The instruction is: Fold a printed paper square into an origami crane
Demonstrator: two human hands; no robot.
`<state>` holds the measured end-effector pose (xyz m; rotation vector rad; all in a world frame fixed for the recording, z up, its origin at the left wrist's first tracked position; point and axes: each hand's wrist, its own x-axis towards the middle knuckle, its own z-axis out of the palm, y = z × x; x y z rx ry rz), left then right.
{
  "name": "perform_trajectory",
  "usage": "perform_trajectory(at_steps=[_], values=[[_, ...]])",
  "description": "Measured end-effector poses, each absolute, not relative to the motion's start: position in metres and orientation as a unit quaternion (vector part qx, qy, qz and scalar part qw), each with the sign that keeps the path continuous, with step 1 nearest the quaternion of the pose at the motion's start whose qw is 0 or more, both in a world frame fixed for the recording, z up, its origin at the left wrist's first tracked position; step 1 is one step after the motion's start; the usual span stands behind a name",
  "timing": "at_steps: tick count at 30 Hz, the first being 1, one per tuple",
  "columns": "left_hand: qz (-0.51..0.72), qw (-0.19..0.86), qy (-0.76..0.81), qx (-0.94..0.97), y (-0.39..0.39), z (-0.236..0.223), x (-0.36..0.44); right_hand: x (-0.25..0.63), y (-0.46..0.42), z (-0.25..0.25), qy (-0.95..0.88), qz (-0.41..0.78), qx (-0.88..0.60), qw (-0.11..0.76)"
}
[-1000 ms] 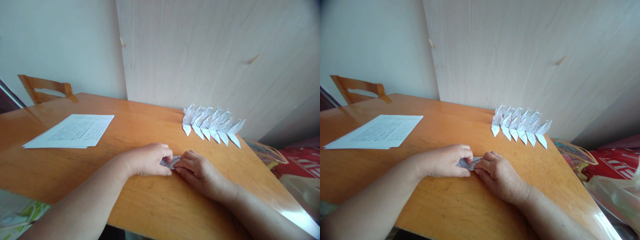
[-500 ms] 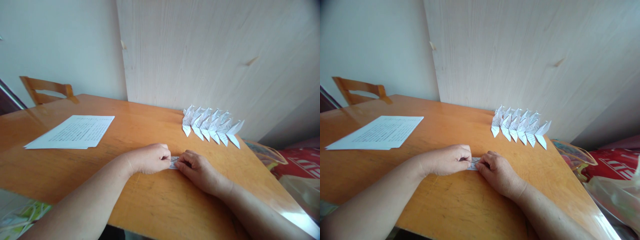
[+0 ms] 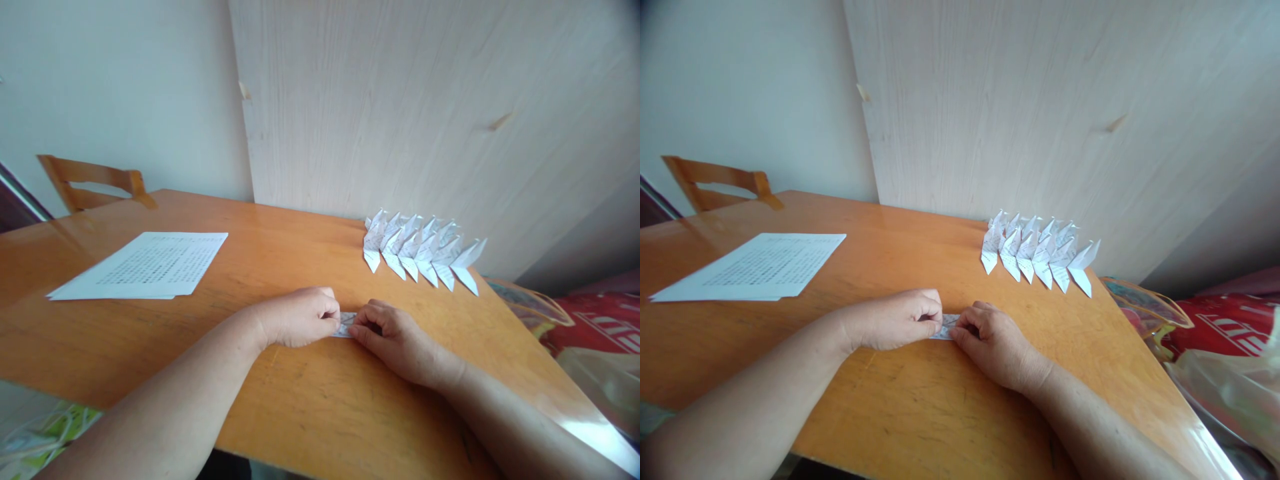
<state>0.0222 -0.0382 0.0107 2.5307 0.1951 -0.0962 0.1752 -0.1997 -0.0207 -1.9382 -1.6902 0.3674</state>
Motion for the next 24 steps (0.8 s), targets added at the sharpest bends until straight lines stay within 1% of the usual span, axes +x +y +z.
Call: perform_trajectory(at_steps=[8, 14, 24], values=[[-0.018, 0.274, 0.076, 0.959, -0.04, 0.005, 0.025, 0.173, -0.197, -0.024, -0.636, 0.106, -0.716, 0.268], [-0.029, 0.254, 0.089, 0.963, -0.041, 0.005, 0.022, 0.171, -0.197, -0.025, -0.628, 0.089, -0.727, 0.261], [-0.066, 0.308, 0.085, 0.945, -0.034, 0.018, 0.02, 0.172, -0.197, -0.028, -0.625, 0.09, -0.732, 0.254]])
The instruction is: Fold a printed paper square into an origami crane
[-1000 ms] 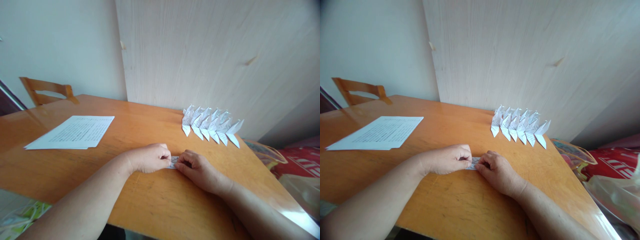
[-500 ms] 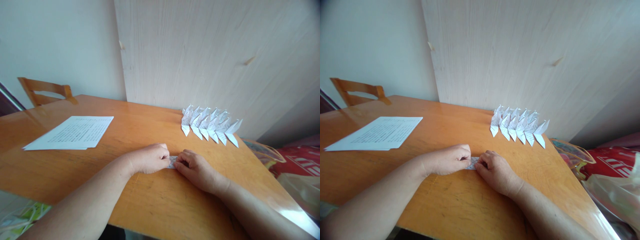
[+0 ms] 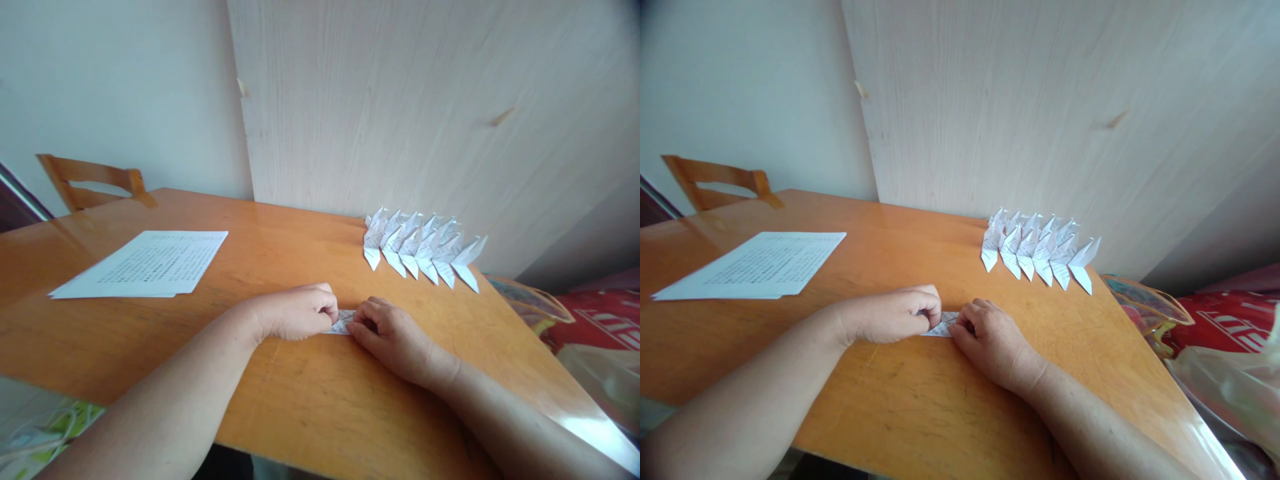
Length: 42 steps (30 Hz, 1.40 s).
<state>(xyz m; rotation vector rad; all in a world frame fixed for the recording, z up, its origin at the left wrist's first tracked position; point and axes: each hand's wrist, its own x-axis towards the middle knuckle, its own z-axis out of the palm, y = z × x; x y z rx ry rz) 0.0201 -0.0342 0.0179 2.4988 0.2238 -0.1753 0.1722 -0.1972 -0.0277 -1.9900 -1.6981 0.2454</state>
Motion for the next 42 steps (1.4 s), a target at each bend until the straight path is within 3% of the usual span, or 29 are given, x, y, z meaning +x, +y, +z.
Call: perform_trajectory(at_steps=[22, 31, 42], values=[[-0.022, 0.277, 0.104, 0.955, -0.04, -0.001, 0.025, 0.175, -0.195, -0.031, -0.618, 0.095, -0.733, 0.267], [-0.01, 0.273, 0.088, 0.958, -0.037, -0.007, 0.025, 0.186, -0.2, -0.021, -0.582, 0.181, -0.72, 0.332], [-0.002, 0.277, 0.093, 0.956, -0.036, -0.01, 0.026, 0.176, -0.196, -0.025, -0.604, 0.129, -0.735, 0.279]])
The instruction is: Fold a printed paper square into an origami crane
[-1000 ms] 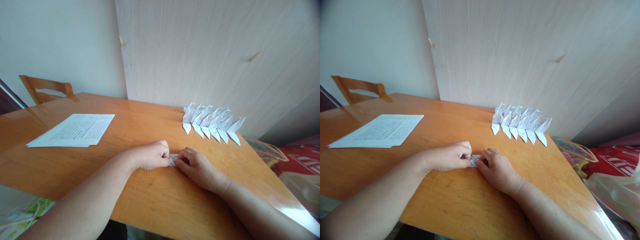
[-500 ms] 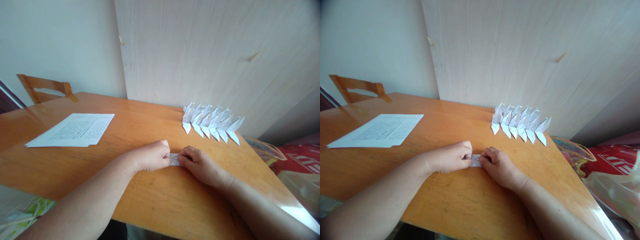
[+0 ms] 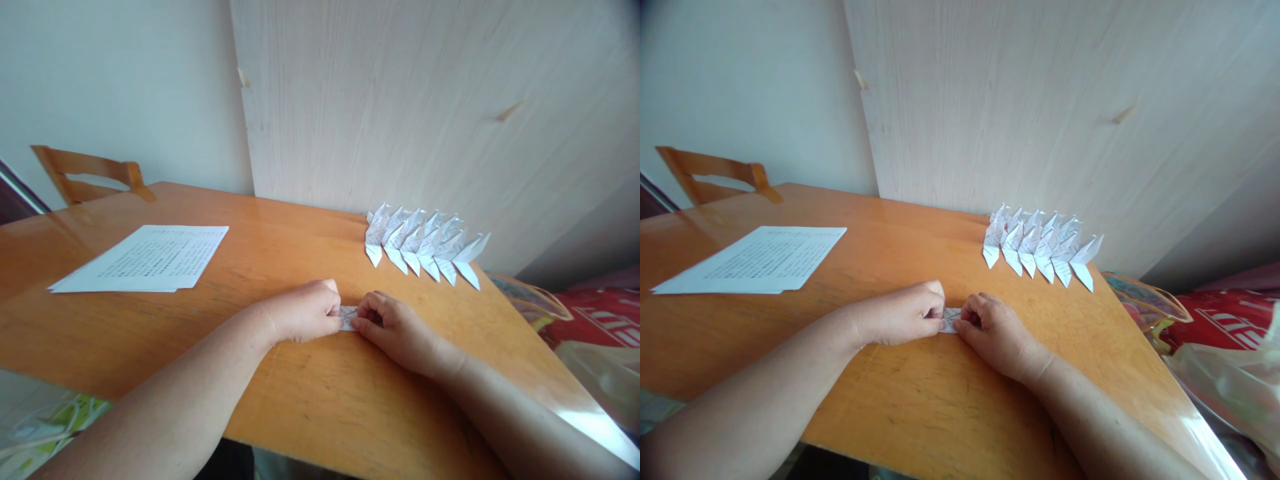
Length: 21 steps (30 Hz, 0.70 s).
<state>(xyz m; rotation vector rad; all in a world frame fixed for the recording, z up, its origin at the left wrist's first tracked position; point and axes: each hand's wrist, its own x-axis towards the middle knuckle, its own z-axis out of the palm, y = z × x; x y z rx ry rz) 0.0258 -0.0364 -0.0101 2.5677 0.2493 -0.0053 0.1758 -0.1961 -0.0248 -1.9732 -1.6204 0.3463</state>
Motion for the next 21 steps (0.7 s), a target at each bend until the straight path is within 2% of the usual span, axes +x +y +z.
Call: perform_trajectory(at_steps=[21], values=[[-0.018, 0.268, 0.13, 0.954, -0.038, -0.002, 0.023, 0.177, -0.195, -0.029, -0.61, 0.106, -0.736, 0.274]])
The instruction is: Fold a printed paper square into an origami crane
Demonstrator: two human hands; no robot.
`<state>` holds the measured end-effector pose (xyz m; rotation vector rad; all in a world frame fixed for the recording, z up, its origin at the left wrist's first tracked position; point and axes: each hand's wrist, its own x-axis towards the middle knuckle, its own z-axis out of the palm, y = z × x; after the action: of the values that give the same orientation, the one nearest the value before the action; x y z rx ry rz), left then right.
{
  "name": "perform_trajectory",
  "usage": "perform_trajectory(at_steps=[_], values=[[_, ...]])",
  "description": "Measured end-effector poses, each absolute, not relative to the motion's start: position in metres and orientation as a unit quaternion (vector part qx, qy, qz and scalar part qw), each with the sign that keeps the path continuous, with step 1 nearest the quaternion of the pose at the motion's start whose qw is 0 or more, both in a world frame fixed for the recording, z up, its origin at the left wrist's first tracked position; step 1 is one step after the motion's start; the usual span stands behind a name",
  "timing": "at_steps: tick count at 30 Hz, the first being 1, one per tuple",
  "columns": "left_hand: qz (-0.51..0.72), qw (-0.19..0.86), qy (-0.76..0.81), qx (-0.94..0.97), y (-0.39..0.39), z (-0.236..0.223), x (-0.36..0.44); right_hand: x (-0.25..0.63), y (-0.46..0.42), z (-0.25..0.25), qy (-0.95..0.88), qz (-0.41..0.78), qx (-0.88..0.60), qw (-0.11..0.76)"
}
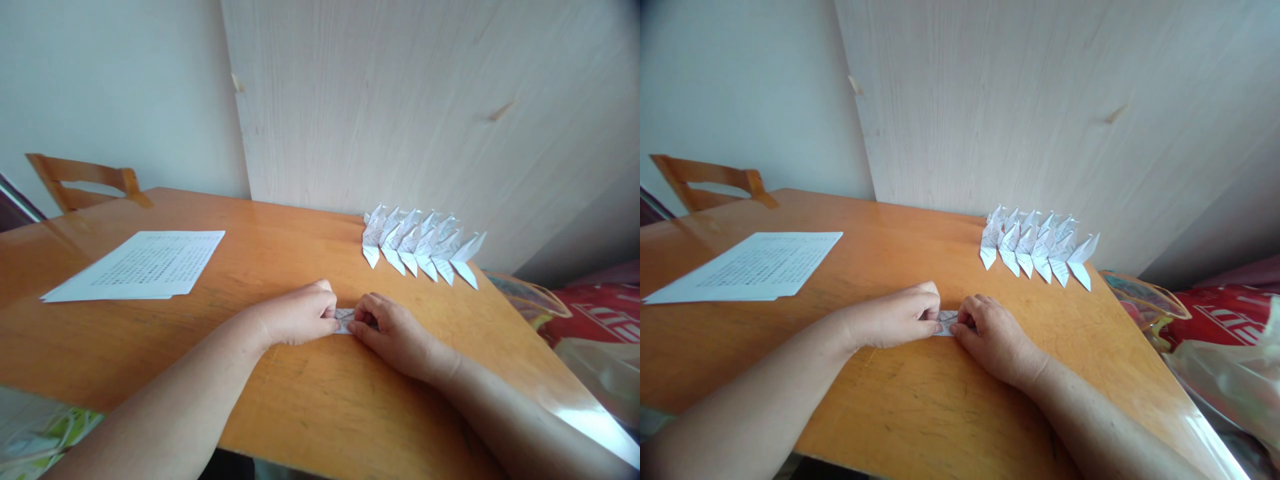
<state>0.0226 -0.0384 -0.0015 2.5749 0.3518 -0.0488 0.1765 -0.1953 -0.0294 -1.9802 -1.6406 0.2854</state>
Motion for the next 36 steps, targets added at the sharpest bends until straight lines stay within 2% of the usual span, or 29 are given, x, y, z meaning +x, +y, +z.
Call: perform_trajectory(at_steps=[12, 36], values=[[-0.009, 0.301, 0.113, 0.947, -0.0378, 0.0015, 0.0216, 0.1766, -0.1968, -0.0304, -0.609, 0.107, -0.734, 0.28], [-0.004, 0.287, 0.124, 0.95, -0.0392, -0.0038, 0.0233, 0.1776, -0.1955, -0.0319, -0.61, 0.102, -0.735, 0.277]])
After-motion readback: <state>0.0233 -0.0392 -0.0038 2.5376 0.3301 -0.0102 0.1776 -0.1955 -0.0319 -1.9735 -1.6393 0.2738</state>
